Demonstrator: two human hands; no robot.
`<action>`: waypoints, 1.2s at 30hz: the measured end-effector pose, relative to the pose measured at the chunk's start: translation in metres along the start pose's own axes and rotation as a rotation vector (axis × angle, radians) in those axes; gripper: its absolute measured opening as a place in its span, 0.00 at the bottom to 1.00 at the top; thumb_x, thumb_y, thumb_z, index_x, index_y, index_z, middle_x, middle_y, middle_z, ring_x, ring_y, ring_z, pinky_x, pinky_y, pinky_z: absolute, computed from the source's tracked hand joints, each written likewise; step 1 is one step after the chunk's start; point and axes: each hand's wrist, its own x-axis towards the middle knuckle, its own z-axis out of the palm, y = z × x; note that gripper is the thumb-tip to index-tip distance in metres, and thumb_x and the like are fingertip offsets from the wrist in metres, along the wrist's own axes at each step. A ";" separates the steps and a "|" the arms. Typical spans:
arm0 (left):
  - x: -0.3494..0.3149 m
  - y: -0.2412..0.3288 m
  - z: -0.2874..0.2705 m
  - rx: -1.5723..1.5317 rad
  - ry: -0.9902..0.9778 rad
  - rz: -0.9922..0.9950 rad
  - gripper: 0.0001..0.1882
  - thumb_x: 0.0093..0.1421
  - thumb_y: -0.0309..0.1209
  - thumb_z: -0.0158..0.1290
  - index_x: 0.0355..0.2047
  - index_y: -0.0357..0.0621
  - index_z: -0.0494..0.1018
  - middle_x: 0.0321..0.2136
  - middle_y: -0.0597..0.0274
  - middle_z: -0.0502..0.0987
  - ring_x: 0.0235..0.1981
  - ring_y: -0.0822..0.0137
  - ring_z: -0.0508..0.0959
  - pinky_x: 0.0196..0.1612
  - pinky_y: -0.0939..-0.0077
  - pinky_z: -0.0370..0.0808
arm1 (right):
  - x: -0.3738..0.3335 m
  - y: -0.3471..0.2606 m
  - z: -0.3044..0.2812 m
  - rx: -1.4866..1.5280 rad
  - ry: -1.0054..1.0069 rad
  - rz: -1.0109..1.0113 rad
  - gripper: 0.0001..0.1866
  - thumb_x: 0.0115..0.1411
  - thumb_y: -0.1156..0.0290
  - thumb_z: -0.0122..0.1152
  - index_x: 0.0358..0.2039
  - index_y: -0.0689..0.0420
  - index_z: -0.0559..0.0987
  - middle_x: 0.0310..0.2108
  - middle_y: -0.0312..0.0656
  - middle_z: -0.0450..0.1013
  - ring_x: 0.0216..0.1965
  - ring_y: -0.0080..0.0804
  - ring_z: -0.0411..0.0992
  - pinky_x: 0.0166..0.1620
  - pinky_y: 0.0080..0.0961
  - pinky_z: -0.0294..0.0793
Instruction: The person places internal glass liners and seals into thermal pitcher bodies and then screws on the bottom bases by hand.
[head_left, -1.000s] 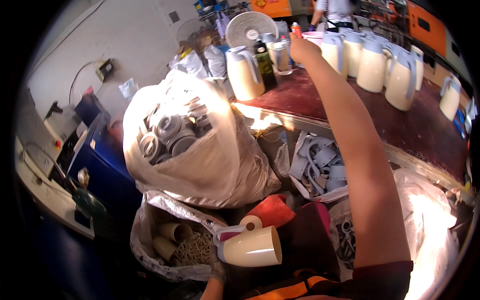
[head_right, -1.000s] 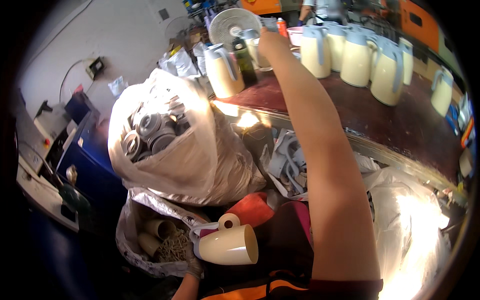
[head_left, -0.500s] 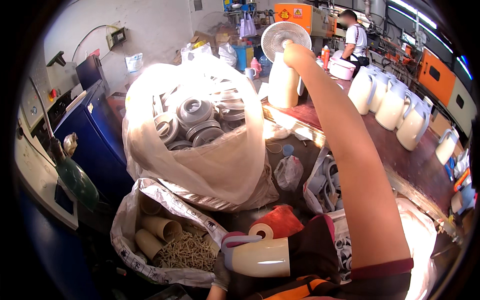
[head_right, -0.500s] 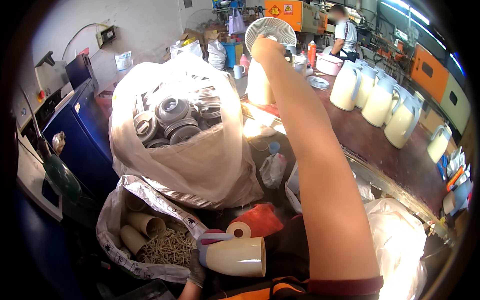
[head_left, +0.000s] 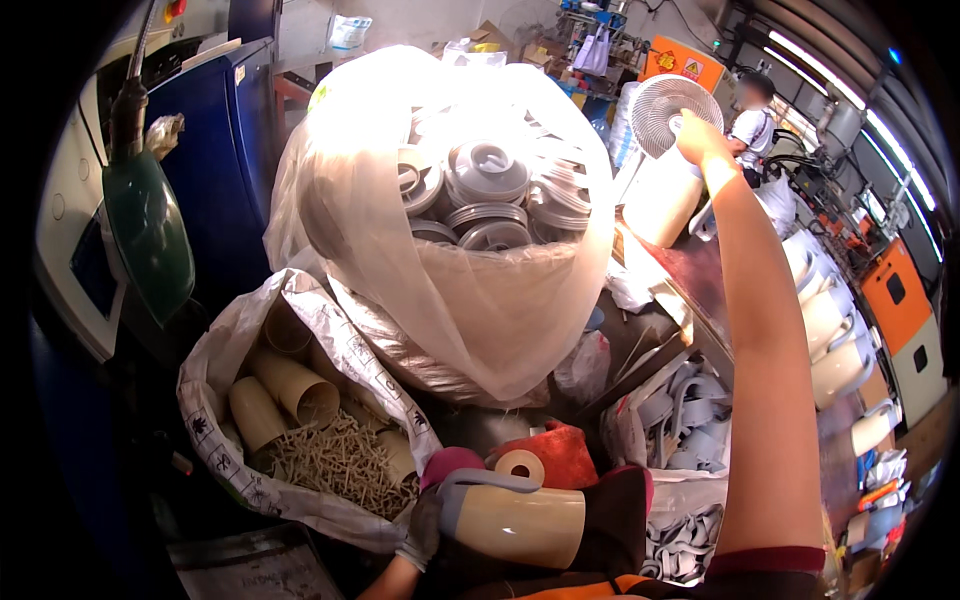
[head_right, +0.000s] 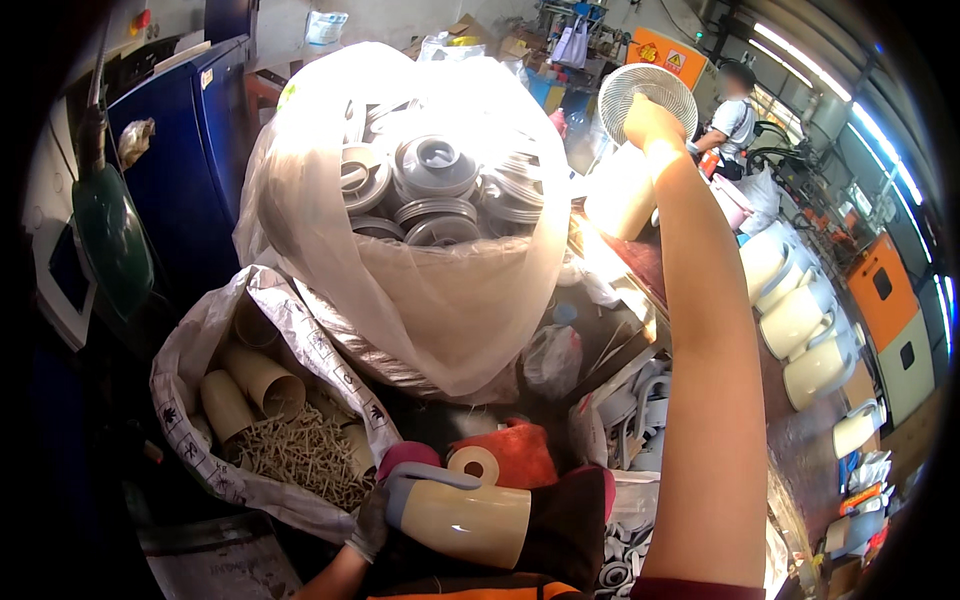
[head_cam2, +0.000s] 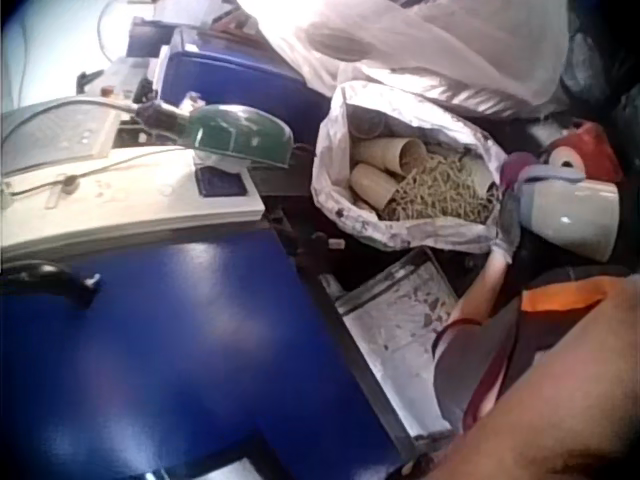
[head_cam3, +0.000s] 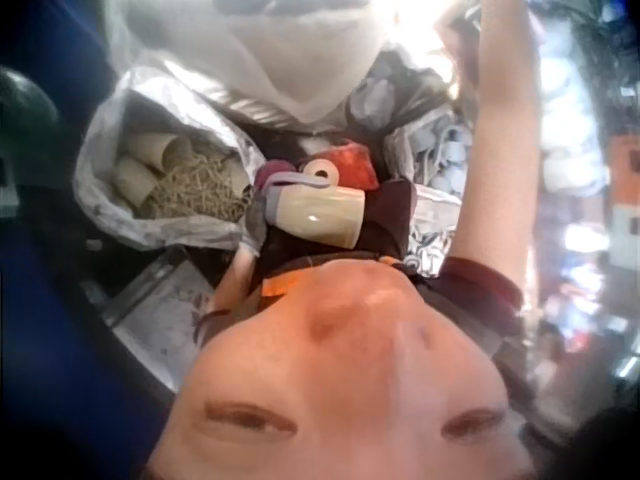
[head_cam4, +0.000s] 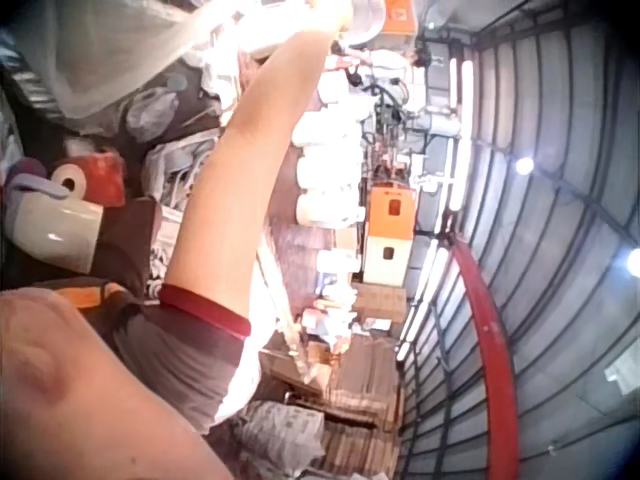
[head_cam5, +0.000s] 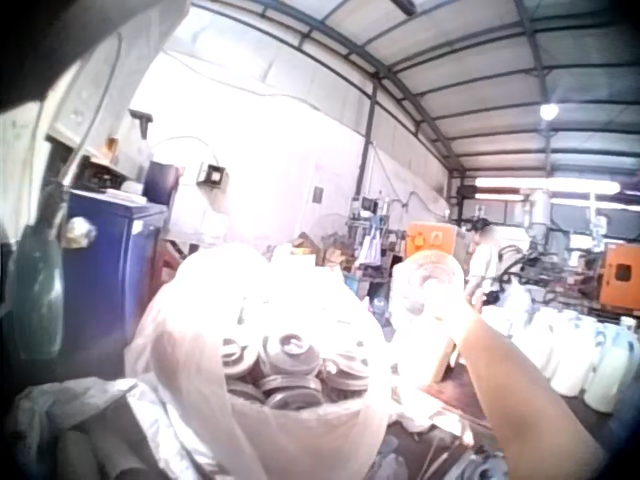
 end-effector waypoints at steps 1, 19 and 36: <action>0.000 -0.001 -0.001 0.020 0.000 -0.012 0.24 0.66 0.40 0.37 0.47 0.32 0.71 0.45 0.42 0.74 0.48 0.51 0.73 0.54 0.65 0.66 | -0.004 -0.015 0.002 0.030 -0.015 -0.029 0.20 0.61 0.70 0.45 0.54 0.53 0.73 0.50 0.49 0.74 0.51 0.46 0.74 0.51 0.42 0.72; 0.007 0.013 -0.005 -0.042 -0.028 -0.134 0.21 0.68 0.42 0.40 0.49 0.38 0.72 0.45 0.62 0.75 0.46 0.68 0.73 0.53 0.72 0.68 | -0.114 -0.145 0.097 1.643 -0.500 0.206 0.17 0.53 0.62 0.57 0.42 0.56 0.73 0.32 0.39 0.76 0.34 0.26 0.76 0.32 0.26 0.73; 0.037 0.092 0.022 -0.813 0.130 -0.235 0.28 0.64 0.51 0.45 0.54 0.40 0.67 0.46 0.59 0.75 0.47 0.64 0.75 0.54 0.68 0.70 | -0.205 -0.260 0.057 0.901 -0.119 -0.412 0.43 0.48 0.50 0.68 0.57 0.64 0.65 0.49 0.54 0.71 0.52 0.48 0.69 0.54 0.38 0.68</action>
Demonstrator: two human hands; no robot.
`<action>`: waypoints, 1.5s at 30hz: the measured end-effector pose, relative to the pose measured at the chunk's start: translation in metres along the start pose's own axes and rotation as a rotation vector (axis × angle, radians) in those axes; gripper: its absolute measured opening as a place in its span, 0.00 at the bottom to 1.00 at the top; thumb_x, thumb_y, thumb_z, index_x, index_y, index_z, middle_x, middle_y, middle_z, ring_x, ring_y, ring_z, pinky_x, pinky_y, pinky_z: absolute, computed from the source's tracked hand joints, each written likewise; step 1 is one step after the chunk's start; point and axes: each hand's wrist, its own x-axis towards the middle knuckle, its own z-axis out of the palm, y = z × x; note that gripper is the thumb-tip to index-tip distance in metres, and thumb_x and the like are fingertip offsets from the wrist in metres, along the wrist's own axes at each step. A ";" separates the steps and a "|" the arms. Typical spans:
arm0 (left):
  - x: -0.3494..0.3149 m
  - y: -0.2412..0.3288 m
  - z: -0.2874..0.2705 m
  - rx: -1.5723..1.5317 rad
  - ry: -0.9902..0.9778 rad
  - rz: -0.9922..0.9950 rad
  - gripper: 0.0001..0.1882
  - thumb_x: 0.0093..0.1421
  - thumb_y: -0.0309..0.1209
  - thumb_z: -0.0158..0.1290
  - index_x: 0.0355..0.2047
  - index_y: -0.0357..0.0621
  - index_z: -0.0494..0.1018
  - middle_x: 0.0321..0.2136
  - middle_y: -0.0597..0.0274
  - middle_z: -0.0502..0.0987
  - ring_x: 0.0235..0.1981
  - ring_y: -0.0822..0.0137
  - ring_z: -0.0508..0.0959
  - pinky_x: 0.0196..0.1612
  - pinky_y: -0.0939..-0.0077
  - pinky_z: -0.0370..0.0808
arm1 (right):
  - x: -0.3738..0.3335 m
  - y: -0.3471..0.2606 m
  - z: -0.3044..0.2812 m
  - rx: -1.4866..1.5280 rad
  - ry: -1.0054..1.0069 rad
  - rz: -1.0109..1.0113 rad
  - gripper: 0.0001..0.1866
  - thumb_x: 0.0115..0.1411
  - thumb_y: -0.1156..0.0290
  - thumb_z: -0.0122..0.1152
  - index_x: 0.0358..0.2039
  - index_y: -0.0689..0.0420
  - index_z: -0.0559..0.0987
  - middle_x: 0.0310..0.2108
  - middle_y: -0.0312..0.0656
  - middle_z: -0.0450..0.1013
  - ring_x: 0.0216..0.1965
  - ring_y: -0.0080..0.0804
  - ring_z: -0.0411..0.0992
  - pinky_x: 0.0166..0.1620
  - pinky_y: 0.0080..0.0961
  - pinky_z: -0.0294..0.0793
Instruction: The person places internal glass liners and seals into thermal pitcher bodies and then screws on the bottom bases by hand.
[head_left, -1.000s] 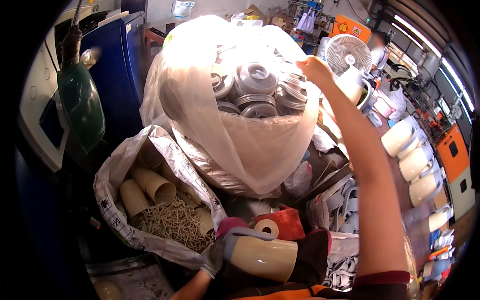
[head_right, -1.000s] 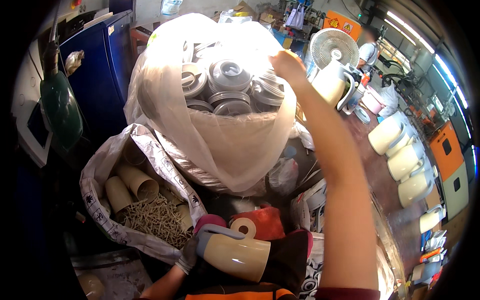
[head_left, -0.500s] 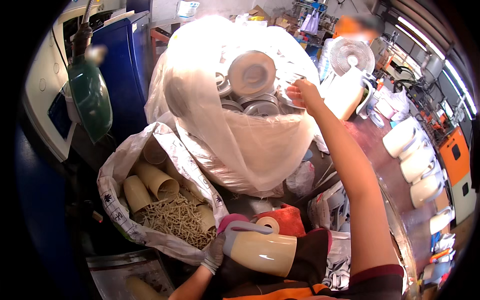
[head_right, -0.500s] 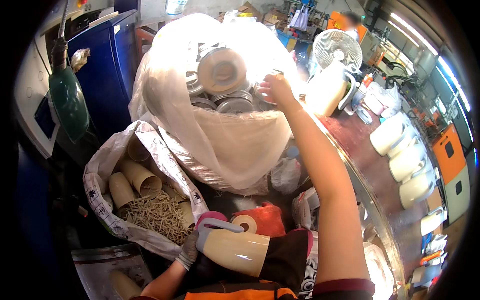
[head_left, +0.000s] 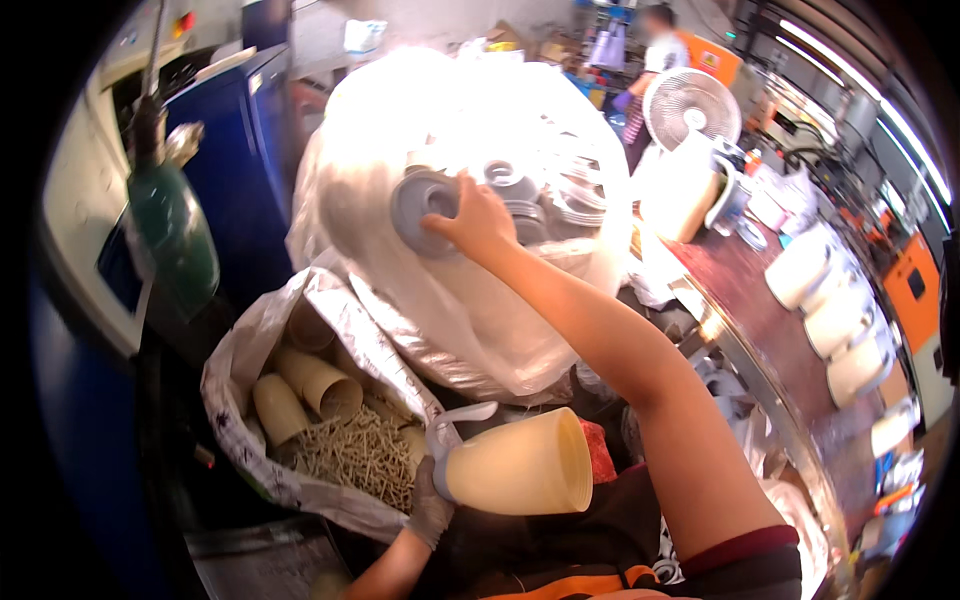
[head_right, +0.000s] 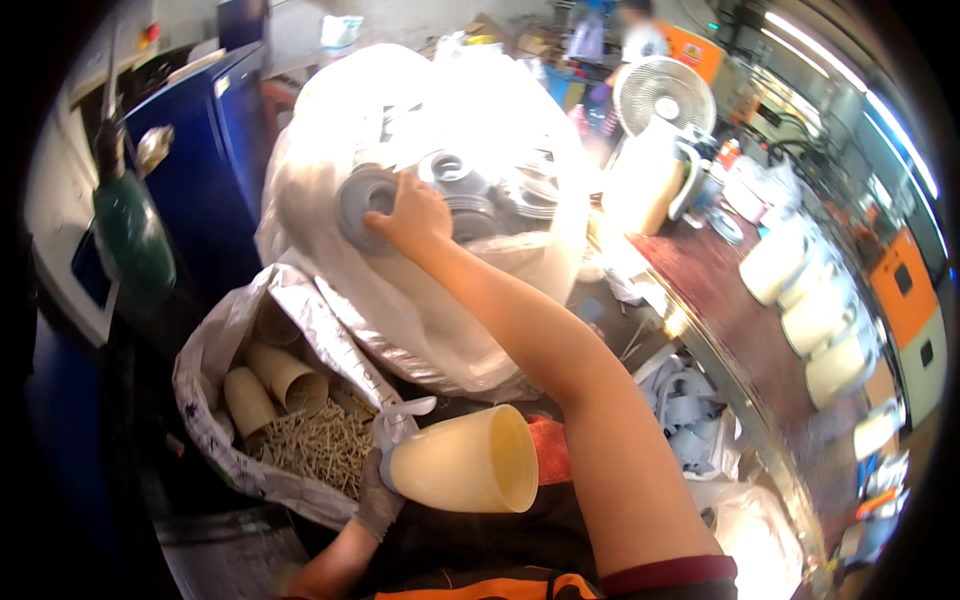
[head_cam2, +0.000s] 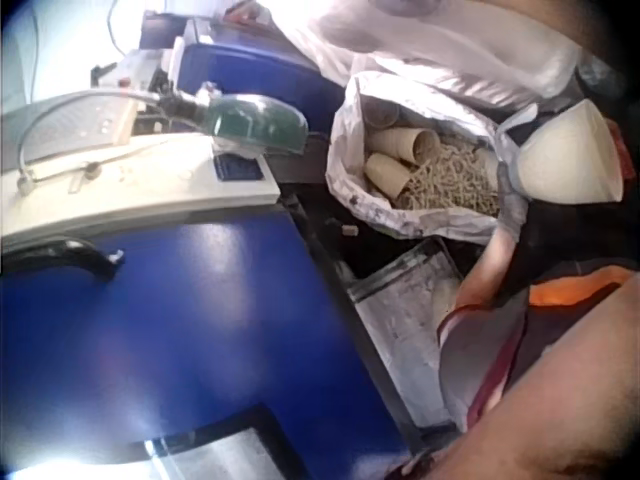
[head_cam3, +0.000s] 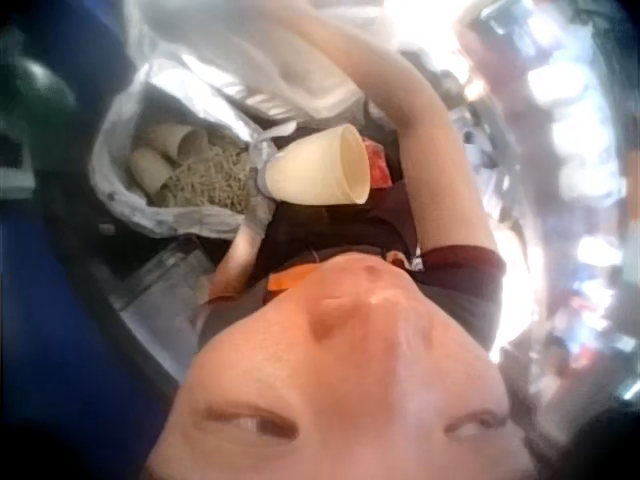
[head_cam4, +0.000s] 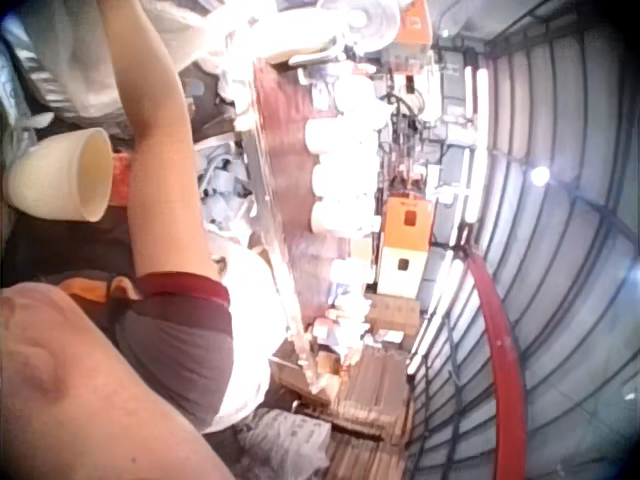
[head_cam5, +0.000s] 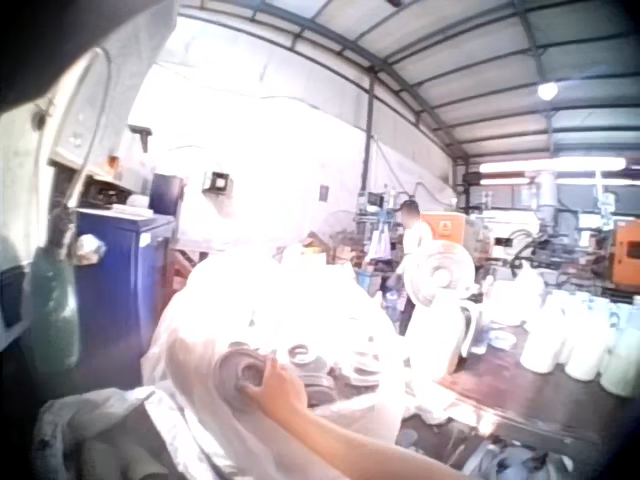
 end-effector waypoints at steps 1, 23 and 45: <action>0.000 0.000 0.001 -0.058 -0.098 -0.028 0.29 0.64 0.52 0.44 0.54 0.41 0.66 0.47 0.59 0.75 0.48 0.64 0.75 0.55 0.68 0.70 | 0.007 0.005 -0.007 0.079 -0.095 0.058 0.41 0.48 0.50 0.68 0.56 0.64 0.67 0.47 0.53 0.72 0.51 0.46 0.70 0.52 0.36 0.69; -0.003 -0.012 -0.011 0.004 -0.148 -0.045 0.33 0.65 0.54 0.40 0.58 0.40 0.64 0.53 0.55 0.72 0.54 0.60 0.71 0.60 0.64 0.65 | 0.064 0.160 -0.236 -0.128 0.365 0.391 0.30 0.45 0.47 0.68 0.30 0.67 0.82 0.25 0.46 0.78 0.29 0.34 0.76 0.36 0.29 0.72; -0.001 -0.021 -0.014 -0.059 -0.096 -0.010 0.26 0.65 0.49 0.44 0.54 0.42 0.67 0.49 0.61 0.74 0.51 0.66 0.73 0.57 0.69 0.68 | 0.029 0.130 -0.225 -0.148 0.261 0.385 0.26 0.47 0.51 0.67 0.36 0.62 0.78 0.31 0.46 0.77 0.33 0.35 0.76 0.39 0.32 0.72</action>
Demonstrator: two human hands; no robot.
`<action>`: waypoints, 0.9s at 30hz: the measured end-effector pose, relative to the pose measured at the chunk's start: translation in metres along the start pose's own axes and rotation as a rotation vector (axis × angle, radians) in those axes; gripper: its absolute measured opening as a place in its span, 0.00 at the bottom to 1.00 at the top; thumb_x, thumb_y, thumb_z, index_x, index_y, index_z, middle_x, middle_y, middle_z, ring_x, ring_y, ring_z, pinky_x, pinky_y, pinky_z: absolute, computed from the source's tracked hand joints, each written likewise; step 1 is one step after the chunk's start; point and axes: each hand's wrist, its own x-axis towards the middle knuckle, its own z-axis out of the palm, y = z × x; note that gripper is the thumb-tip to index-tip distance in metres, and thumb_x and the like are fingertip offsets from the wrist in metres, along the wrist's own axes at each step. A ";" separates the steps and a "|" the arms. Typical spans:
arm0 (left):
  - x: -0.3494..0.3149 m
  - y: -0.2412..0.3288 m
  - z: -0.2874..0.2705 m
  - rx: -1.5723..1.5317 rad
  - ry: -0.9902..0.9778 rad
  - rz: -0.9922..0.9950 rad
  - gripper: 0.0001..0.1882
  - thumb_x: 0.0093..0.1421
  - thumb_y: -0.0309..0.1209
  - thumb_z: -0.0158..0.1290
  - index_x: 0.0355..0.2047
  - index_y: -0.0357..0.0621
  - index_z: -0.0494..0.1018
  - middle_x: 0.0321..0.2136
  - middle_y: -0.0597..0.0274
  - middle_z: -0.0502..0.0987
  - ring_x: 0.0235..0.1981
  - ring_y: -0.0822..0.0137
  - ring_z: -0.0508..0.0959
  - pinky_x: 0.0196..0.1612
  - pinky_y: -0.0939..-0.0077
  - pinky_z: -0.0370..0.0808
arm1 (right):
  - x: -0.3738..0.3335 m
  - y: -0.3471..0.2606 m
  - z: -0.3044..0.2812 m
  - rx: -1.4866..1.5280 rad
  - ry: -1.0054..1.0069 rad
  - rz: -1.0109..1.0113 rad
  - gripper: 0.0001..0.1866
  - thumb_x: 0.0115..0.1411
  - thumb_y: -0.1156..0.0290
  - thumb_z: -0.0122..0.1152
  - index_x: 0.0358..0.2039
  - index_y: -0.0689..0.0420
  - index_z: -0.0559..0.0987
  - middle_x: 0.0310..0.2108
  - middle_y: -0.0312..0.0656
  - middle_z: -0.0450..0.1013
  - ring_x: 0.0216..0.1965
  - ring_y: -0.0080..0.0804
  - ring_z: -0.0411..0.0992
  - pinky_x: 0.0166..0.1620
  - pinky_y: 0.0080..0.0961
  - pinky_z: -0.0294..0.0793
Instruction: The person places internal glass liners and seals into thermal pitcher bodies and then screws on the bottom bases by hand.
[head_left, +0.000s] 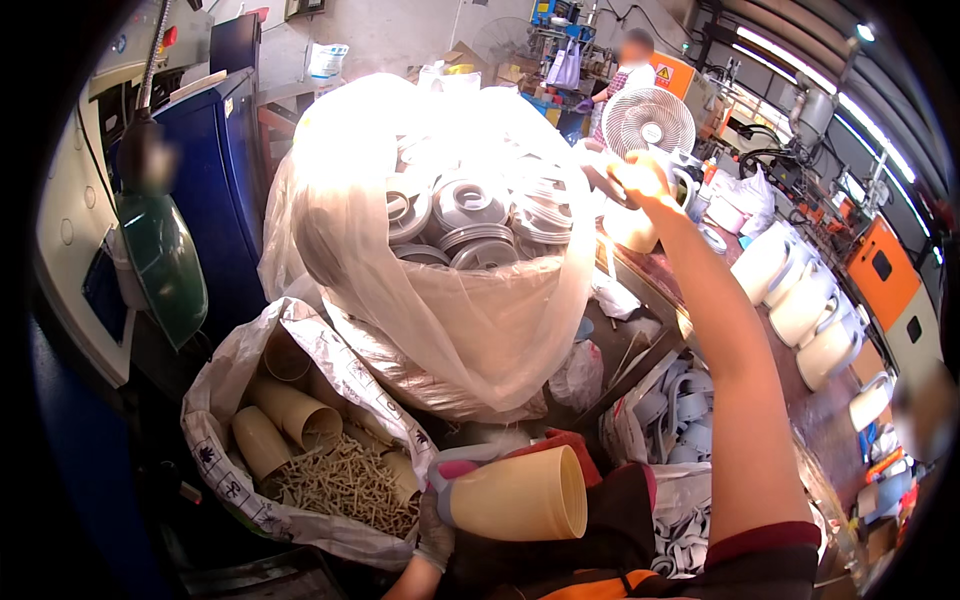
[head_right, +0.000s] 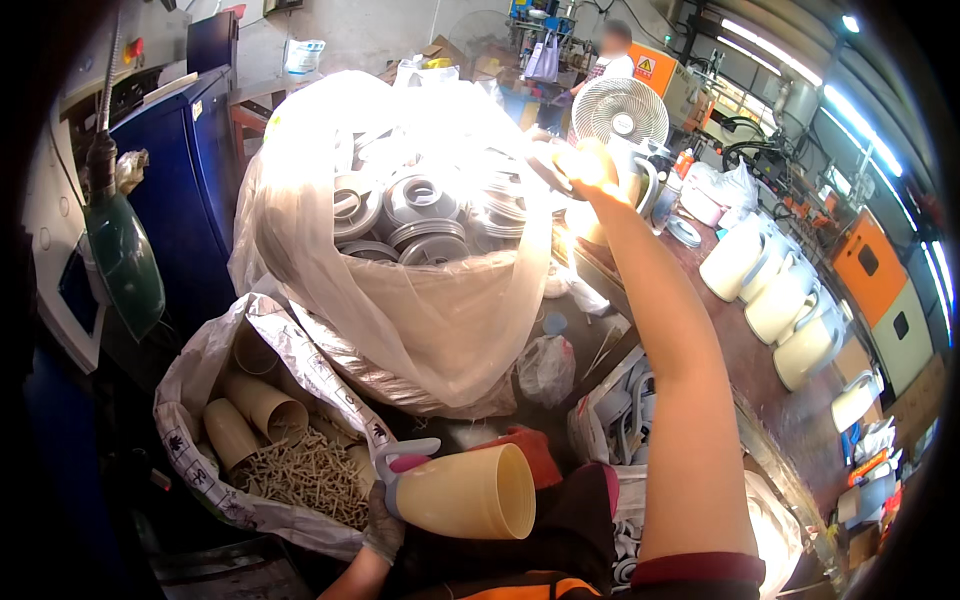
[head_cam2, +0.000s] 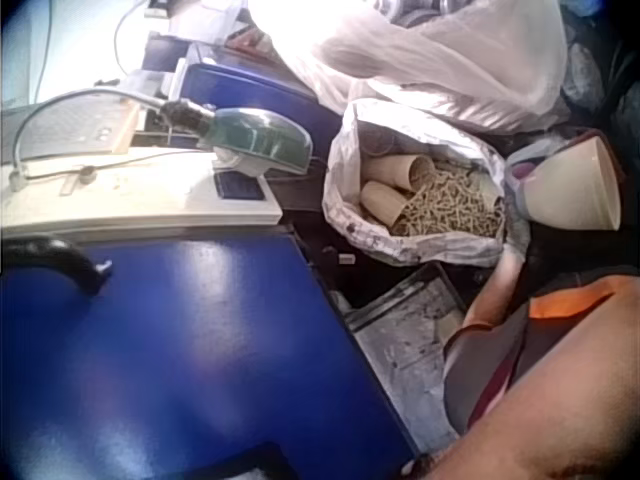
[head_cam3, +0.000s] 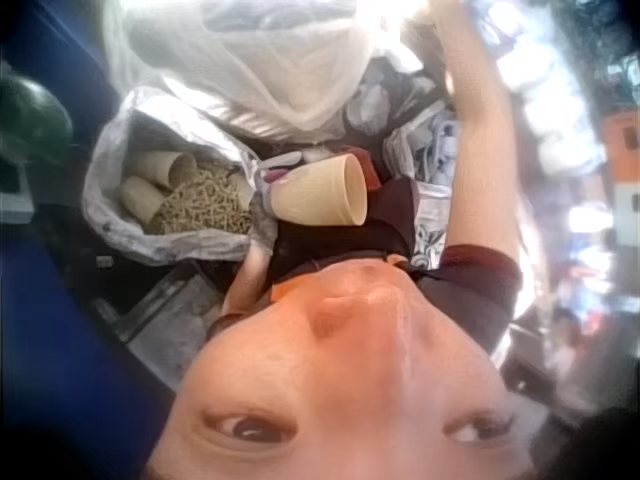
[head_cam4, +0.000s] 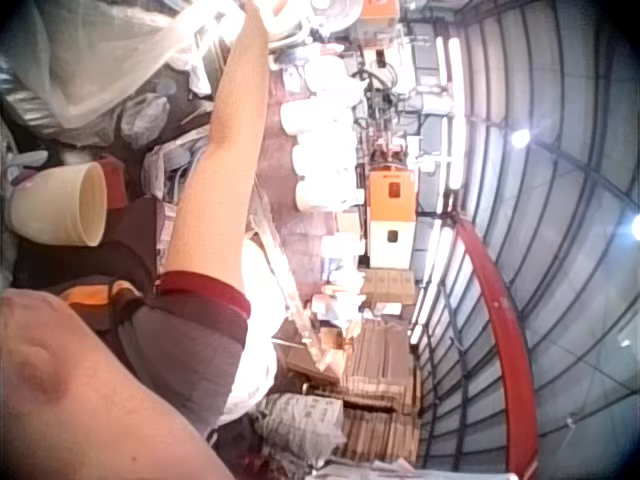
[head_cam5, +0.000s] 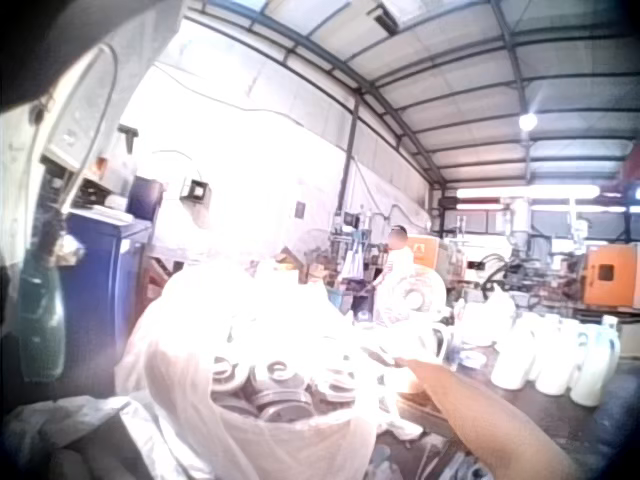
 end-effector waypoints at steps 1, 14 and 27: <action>0.000 0.000 0.000 0.038 -0.002 0.014 0.27 0.65 0.49 0.44 0.55 0.42 0.67 0.49 0.61 0.74 0.51 0.65 0.73 0.57 0.68 0.68 | -0.012 0.001 0.007 -0.105 0.015 -0.054 0.25 0.48 0.50 0.65 0.36 0.60 0.78 0.30 0.45 0.76 0.33 0.34 0.75 0.39 0.32 0.73; -0.001 -0.002 0.012 0.140 0.009 -0.008 0.31 0.65 0.54 0.41 0.55 0.40 0.66 0.48 0.56 0.74 0.49 0.61 0.74 0.56 0.64 0.69 | -0.186 0.249 -0.155 -0.584 0.115 0.100 0.29 0.45 0.52 0.67 0.41 0.60 0.76 0.41 0.52 0.72 0.45 0.48 0.72 0.49 0.38 0.71; 0.040 -0.045 0.135 0.330 -0.295 -0.156 0.27 0.67 0.50 0.39 0.55 0.42 0.64 0.48 0.56 0.73 0.49 0.60 0.74 0.49 0.62 0.75 | -0.376 0.400 -0.438 -0.981 0.606 0.131 0.14 0.56 0.66 0.54 0.39 0.61 0.76 0.32 0.59 0.75 0.35 0.58 0.73 0.38 0.45 0.73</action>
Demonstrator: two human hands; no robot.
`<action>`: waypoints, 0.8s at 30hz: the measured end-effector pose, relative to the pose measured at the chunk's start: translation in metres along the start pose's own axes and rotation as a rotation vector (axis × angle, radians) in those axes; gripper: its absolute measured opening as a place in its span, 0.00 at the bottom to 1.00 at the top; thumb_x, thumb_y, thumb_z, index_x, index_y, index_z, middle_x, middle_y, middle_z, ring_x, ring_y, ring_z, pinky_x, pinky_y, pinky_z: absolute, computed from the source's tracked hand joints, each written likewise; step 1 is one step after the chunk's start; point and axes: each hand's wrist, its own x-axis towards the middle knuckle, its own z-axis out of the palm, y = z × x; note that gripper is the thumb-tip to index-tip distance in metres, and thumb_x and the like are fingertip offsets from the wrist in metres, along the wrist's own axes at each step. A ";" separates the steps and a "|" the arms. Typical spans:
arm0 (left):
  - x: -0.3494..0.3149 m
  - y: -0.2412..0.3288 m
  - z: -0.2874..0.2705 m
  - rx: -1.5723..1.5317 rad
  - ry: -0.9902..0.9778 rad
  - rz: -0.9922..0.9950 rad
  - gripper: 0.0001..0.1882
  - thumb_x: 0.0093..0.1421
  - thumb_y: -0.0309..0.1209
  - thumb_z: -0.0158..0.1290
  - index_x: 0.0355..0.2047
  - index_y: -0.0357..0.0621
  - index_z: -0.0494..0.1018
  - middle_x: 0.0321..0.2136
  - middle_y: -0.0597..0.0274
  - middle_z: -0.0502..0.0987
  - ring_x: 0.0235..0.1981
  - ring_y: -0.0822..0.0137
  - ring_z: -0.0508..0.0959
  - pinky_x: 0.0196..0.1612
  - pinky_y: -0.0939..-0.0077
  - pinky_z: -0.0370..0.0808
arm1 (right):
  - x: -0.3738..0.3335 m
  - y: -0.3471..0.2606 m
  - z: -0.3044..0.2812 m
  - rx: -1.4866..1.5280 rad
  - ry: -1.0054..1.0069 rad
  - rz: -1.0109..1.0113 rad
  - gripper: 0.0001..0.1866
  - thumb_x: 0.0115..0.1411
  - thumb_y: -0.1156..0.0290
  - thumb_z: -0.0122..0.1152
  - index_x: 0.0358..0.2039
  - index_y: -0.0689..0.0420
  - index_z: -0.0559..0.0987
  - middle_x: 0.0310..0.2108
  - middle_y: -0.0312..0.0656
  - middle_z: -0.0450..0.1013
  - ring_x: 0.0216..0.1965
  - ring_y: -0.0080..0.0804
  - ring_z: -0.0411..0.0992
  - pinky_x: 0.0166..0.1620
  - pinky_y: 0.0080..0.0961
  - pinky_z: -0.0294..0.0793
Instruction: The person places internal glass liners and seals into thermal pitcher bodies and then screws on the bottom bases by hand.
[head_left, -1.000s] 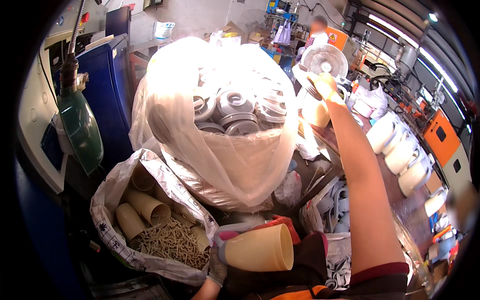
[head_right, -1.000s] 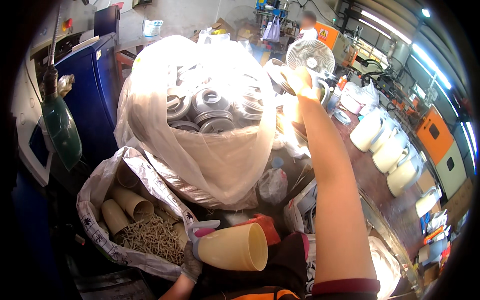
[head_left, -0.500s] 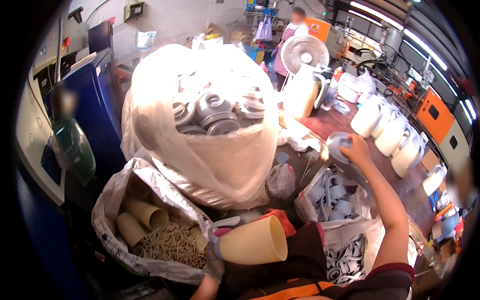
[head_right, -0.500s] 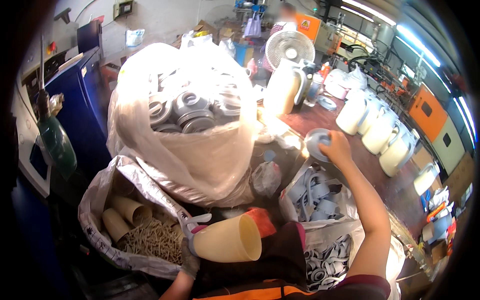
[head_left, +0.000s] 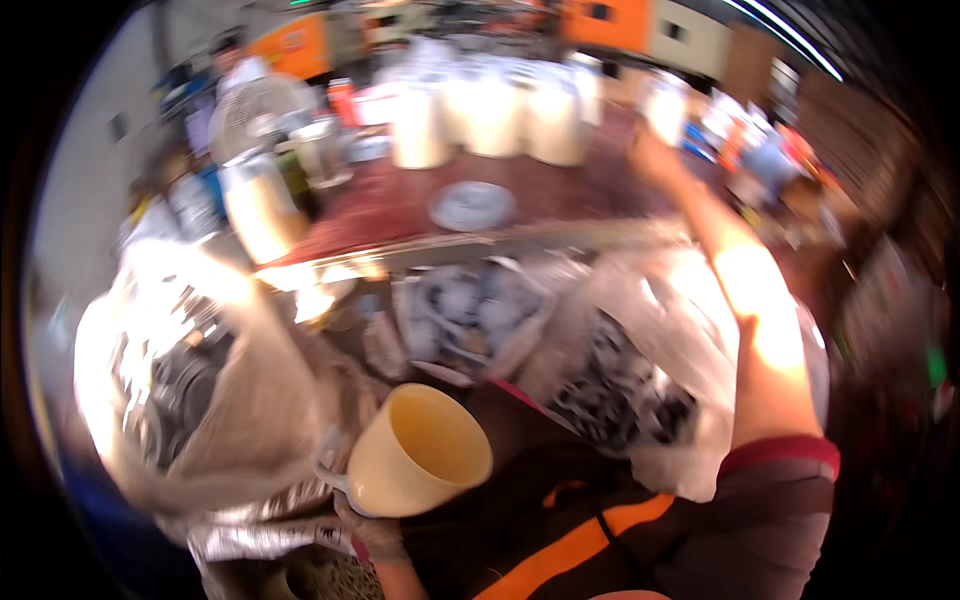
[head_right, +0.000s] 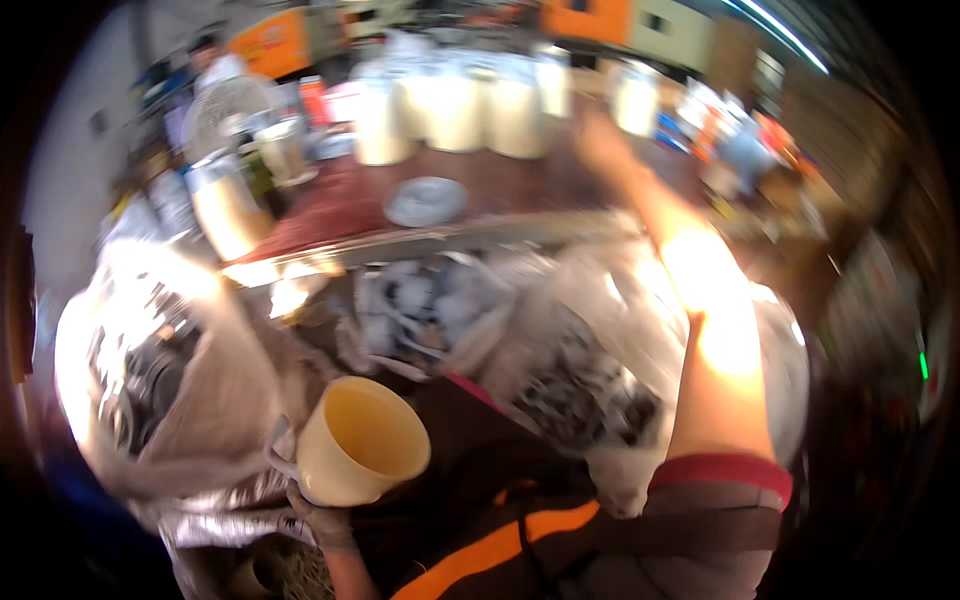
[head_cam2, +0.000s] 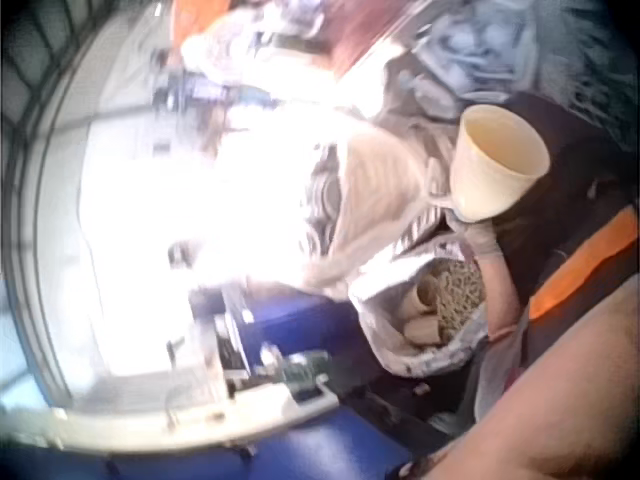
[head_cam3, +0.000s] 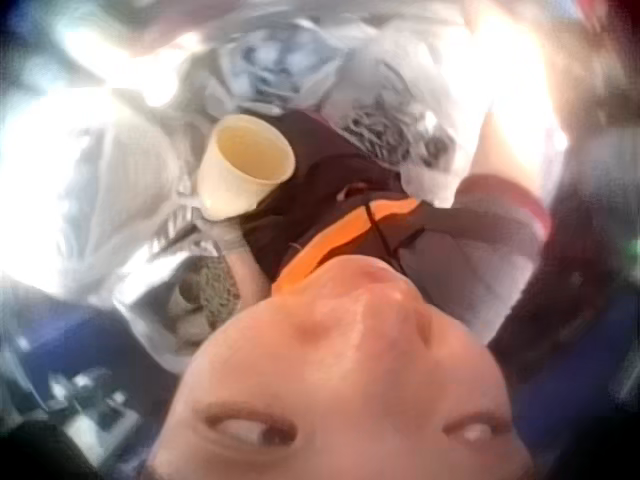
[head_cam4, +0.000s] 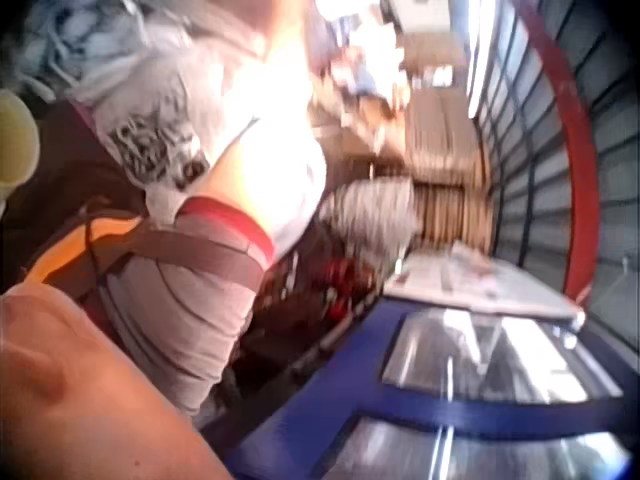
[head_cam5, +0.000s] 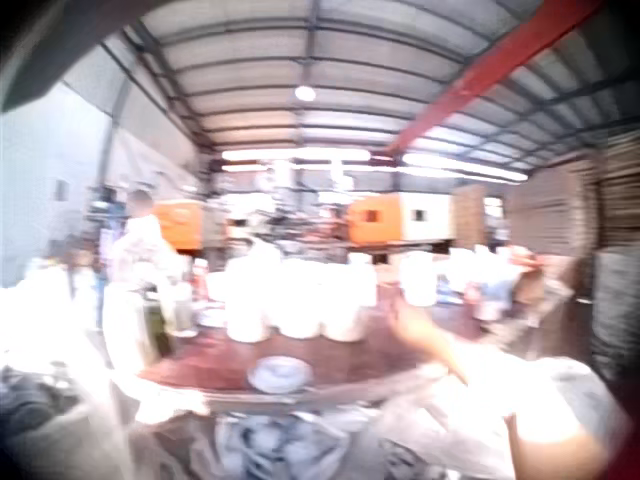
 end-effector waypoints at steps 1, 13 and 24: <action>0.011 -0.012 0.009 0.113 -0.060 0.030 0.26 0.67 0.50 0.39 0.55 0.43 0.65 0.48 0.58 0.73 0.49 0.61 0.74 0.49 0.63 0.75 | 0.015 0.068 -0.067 -0.226 -0.137 0.034 0.11 0.55 0.67 0.55 0.34 0.60 0.78 0.31 0.56 0.76 0.34 0.54 0.74 0.37 0.43 0.74; 0.082 -0.122 -0.009 -0.079 -0.251 -0.536 0.35 0.60 0.61 0.39 0.56 0.49 0.69 0.54 0.60 0.73 0.53 0.55 0.72 0.57 0.60 0.69 | -0.022 0.243 -0.433 -0.406 -0.110 1.078 0.12 0.61 0.68 0.50 0.40 0.61 0.76 0.20 0.52 0.74 0.22 0.38 0.73 0.25 0.40 0.70; 0.055 -0.104 -0.020 -0.153 -0.231 -0.517 0.36 0.56 0.61 0.45 0.58 0.54 0.67 0.56 0.61 0.71 0.56 0.51 0.70 0.57 0.49 0.67 | 0.007 0.266 -0.431 -0.435 -0.128 1.194 0.15 0.59 0.71 0.48 0.40 0.63 0.80 0.42 0.61 0.76 0.46 0.45 0.77 0.48 0.44 0.73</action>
